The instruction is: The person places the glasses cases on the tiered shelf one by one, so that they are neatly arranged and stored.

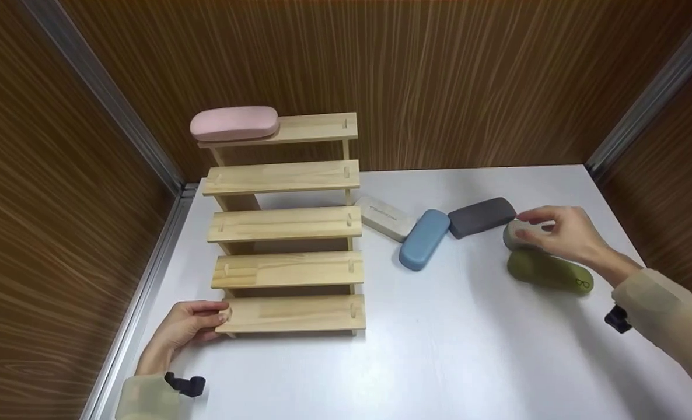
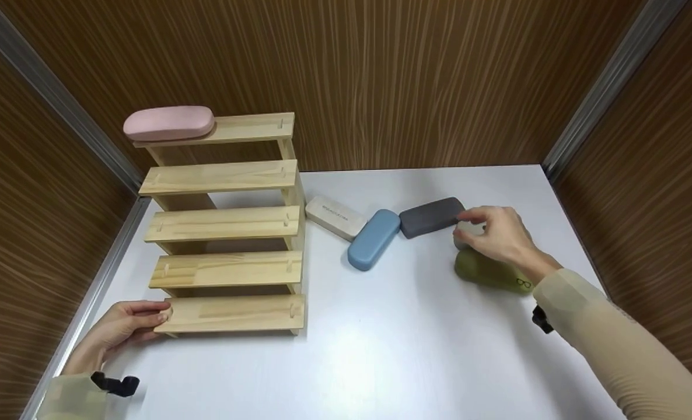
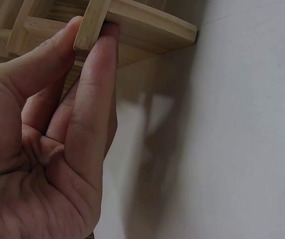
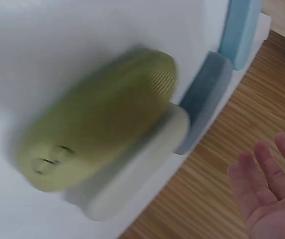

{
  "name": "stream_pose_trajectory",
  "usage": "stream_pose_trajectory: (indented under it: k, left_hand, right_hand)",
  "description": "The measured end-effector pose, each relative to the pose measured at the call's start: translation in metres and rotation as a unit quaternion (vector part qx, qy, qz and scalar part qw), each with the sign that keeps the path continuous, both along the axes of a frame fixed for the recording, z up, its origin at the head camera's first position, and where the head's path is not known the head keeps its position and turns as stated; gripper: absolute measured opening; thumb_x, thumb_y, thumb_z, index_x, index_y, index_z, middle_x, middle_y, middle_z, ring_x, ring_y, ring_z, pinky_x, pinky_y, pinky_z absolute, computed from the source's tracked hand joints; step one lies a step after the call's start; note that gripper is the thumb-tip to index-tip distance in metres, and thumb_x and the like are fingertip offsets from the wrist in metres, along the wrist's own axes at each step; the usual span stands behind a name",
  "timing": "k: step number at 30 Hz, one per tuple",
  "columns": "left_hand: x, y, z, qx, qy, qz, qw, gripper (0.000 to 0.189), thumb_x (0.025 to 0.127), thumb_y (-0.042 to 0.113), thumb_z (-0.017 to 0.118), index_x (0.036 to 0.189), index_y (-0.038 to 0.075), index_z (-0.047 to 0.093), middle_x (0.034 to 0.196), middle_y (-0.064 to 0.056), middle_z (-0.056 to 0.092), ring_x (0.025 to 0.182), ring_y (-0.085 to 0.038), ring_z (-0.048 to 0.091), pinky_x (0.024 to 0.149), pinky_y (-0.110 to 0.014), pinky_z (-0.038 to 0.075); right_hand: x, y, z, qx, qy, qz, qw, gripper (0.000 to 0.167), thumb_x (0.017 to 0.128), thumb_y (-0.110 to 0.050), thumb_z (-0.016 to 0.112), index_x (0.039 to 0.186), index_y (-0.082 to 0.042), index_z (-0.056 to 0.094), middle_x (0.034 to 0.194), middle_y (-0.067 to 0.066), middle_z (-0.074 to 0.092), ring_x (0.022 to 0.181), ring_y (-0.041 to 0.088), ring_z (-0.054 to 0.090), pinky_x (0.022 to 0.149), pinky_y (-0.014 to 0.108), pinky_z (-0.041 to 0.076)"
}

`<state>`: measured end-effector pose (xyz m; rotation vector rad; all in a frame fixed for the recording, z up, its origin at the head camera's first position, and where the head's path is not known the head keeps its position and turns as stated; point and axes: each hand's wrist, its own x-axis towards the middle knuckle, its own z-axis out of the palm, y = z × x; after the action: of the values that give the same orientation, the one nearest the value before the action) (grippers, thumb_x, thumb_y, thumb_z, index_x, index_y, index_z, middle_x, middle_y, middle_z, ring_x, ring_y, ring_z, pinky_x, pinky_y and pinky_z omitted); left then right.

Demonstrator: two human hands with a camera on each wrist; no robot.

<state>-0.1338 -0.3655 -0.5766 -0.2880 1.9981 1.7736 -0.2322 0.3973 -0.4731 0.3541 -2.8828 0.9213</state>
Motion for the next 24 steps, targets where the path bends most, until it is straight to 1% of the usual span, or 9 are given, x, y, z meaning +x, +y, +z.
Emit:
stream_pose_trajectory:
  k: [3, 6, 9, 10, 13, 16, 19, 24]
  left_hand:
    - [0.000, -0.001, 0.001, 0.003, 0.001, 0.002, 1.0000, 0.029, 0.102, 0.005, 0.082, 0.131, 0.005, 0.082, 0.104, 0.011, 0.085, 0.091, -0.004, 0.082, 0.081, -0.022, 0.072]
    - [0.000, -0.001, 0.001, 0.004, 0.003, 0.000, 1.0000, 0.027, 0.102, 0.006, 0.081, 0.128, 0.009, 0.084, 0.103, 0.011, 0.085, 0.092, -0.004, 0.082, 0.081, -0.021, 0.072]
    - [0.000, 0.000, 0.001, 0.001, 0.001, 0.004, 1.0000, 0.024, 0.102, 0.007, 0.082, 0.125, 0.013, 0.085, 0.102, 0.012, 0.085, 0.091, -0.004, 0.082, 0.080, -0.021, 0.071]
    - [0.000, 0.000, 0.000, -0.001, 0.001, 0.006, 1.0000, 0.024, 0.101, 0.007, 0.082, 0.124, 0.014, 0.085, 0.102, 0.013, 0.085, 0.090, -0.004, 0.082, 0.080, -0.021, 0.071]
    - [0.000, 0.000, 0.000, -0.001, 0.002, 0.007, 1.0000, 0.024, 0.101, 0.007, 0.083, 0.125, 0.013, 0.085, 0.103, 0.013, 0.085, 0.090, -0.004, 0.082, 0.080, -0.022, 0.072]
    - [0.001, 0.001, -0.001, 0.002, 0.007, 0.002, 1.0000, 0.027, 0.101, 0.006, 0.082, 0.128, 0.008, 0.084, 0.104, 0.011, 0.085, 0.091, -0.005, 0.082, 0.082, -0.022, 0.072]
    - [0.001, 0.001, -0.001, 0.007, 0.005, 0.005, 0.9999, 0.027, 0.101, 0.005, 0.082, 0.128, 0.007, 0.084, 0.104, 0.011, 0.085, 0.092, -0.005, 0.082, 0.083, -0.023, 0.072]
    - [0.000, 0.002, -0.001, 0.019, 0.000, 0.015, 0.9997, 0.023, 0.100, 0.003, 0.082, 0.122, 0.012, 0.086, 0.103, 0.010, 0.085, 0.091, -0.006, 0.082, 0.083, -0.025, 0.072]
  right_hand:
    - [0.007, 0.007, -0.010, 0.011, -0.021, -0.008, 0.9997, 0.037, 0.098, -0.028, 0.089, 0.127, -0.006, 0.084, 0.128, 0.021, 0.083, 0.102, -0.017, 0.059, 0.083, -0.002, 0.050]
    - [0.011, 0.016, -0.020, 0.013, -0.025, -0.009, 0.9996, 0.037, 0.096, -0.026, 0.090, 0.126, -0.005, 0.084, 0.127, 0.021, 0.083, 0.102, -0.016, 0.061, 0.083, 0.000, 0.053]
    - [0.015, 0.026, -0.032, 0.022, -0.012, -0.004, 0.9997, 0.037, 0.092, -0.022, 0.093, 0.123, -0.005, 0.085, 0.123, 0.022, 0.084, 0.103, -0.009, 0.066, 0.082, 0.001, 0.054]
    - [0.016, 0.030, -0.036, 0.027, -0.006, -0.001, 0.9996, 0.037, 0.090, -0.021, 0.094, 0.123, -0.006, 0.085, 0.122, 0.021, 0.085, 0.103, -0.004, 0.068, 0.082, 0.001, 0.052]
    - [0.019, 0.040, -0.048, 0.045, 0.014, 0.005, 0.9989, 0.039, 0.085, -0.020, 0.098, 0.121, -0.009, 0.087, 0.118, 0.017, 0.086, 0.105, 0.001, 0.069, 0.085, 0.002, 0.047]
    - [0.020, 0.048, -0.057, 0.046, 0.026, 0.016, 0.9985, 0.043, 0.079, -0.018, 0.102, 0.118, -0.009, 0.087, 0.114, 0.015, 0.087, 0.105, -0.005, 0.066, 0.086, 0.000, 0.044]
    - [0.022, 0.055, -0.065, 0.033, 0.035, 0.027, 0.9985, 0.045, 0.074, -0.014, 0.104, 0.116, -0.008, 0.087, 0.112, 0.014, 0.087, 0.104, -0.015, 0.062, 0.087, -0.004, 0.047]
    - [0.027, 0.063, -0.074, 0.011, 0.050, 0.033, 0.9982, 0.046, 0.068, -0.012, 0.107, 0.110, -0.010, 0.089, 0.108, 0.011, 0.087, 0.103, -0.026, 0.058, 0.091, -0.007, 0.047]
